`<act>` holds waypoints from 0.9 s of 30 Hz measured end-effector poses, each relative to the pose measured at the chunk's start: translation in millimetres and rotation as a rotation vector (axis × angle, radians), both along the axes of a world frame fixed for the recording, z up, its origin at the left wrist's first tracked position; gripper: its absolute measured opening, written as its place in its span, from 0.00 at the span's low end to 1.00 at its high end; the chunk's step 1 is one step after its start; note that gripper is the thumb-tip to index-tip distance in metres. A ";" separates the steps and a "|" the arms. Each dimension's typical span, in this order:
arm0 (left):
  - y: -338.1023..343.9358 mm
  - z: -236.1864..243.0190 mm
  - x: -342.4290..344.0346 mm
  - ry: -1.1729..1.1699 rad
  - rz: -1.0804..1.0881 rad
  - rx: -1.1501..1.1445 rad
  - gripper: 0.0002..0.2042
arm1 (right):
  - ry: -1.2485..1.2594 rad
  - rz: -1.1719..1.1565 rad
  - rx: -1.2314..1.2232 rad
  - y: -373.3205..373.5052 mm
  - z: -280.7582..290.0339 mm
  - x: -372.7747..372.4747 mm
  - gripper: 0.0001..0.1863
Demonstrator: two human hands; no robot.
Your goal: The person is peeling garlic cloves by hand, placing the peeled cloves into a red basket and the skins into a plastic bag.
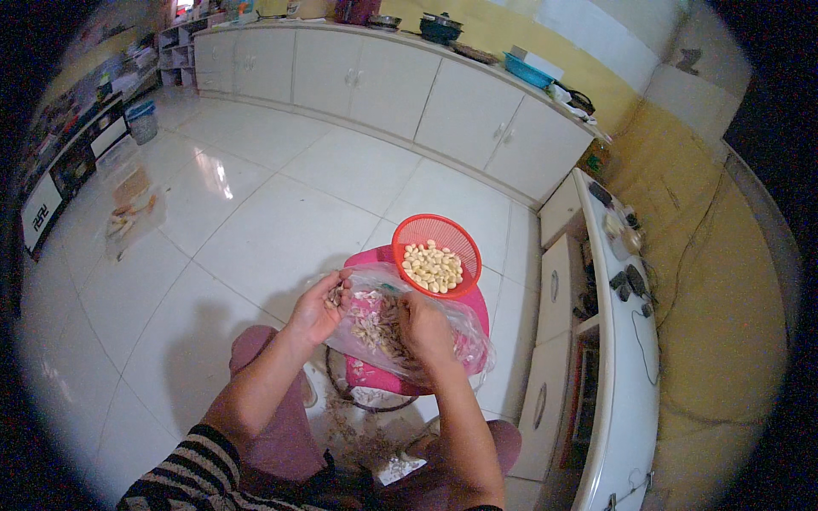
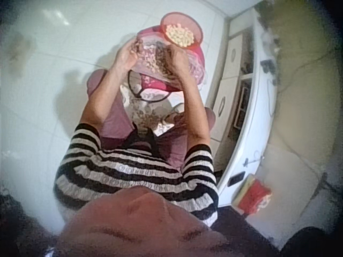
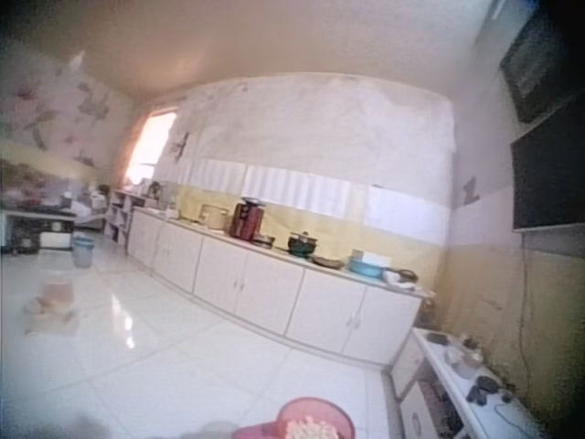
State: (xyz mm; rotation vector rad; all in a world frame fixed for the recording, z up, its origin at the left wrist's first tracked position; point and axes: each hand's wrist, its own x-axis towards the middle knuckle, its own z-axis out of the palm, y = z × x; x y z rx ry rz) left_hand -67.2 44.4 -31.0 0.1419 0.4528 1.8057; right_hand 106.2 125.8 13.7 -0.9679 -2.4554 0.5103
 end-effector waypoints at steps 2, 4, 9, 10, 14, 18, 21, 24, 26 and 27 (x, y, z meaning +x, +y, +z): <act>1.1 0.0 2.5 -0.006 0.016 -0.020 0.12 | 0.016 -0.044 -0.023 1.0 2.3 1.6 0.08; 0.4 2.1 8.4 0.039 -0.038 -0.061 0.11 | 0.047 -0.069 -0.041 0.2 2.9 0.7 0.08; 2.2 6.9 24.0 0.083 -0.160 -0.031 0.14 | 0.168 0.073 -0.156 -7.2 12.5 -17.6 0.13; 3.0 5.6 25.4 0.097 -0.155 -0.037 0.14 | 0.154 0.119 -0.112 -7.8 12.9 -21.2 0.13; 2.9 5.5 26.9 0.058 -0.144 0.022 0.13 | 0.271 0.108 -0.169 -16.0 21.0 -21.4 0.14; 6.1 0.9 20.7 0.018 -0.084 -0.025 0.11 | 0.161 0.079 -0.186 -5.3 14.4 -3.3 0.11; 5.9 -3.5 14.6 -0.017 -0.089 -0.016 0.10 | -0.048 0.099 -0.074 -3.4 -1.7 3.4 0.09; 2.6 1.6 13.1 -0.048 -0.092 -0.040 0.10 | -0.203 0.121 -0.038 -8.0 0.3 2.6 0.08; 2.1 2.8 13.7 -0.053 -0.099 -0.056 0.10 | -0.256 0.145 -0.042 -9.0 -0.7 2.6 0.08; 1.2 2.4 13.3 -0.038 -0.106 -0.041 0.10 | -0.261 0.161 -0.038 -6.3 -5.7 4.3 0.08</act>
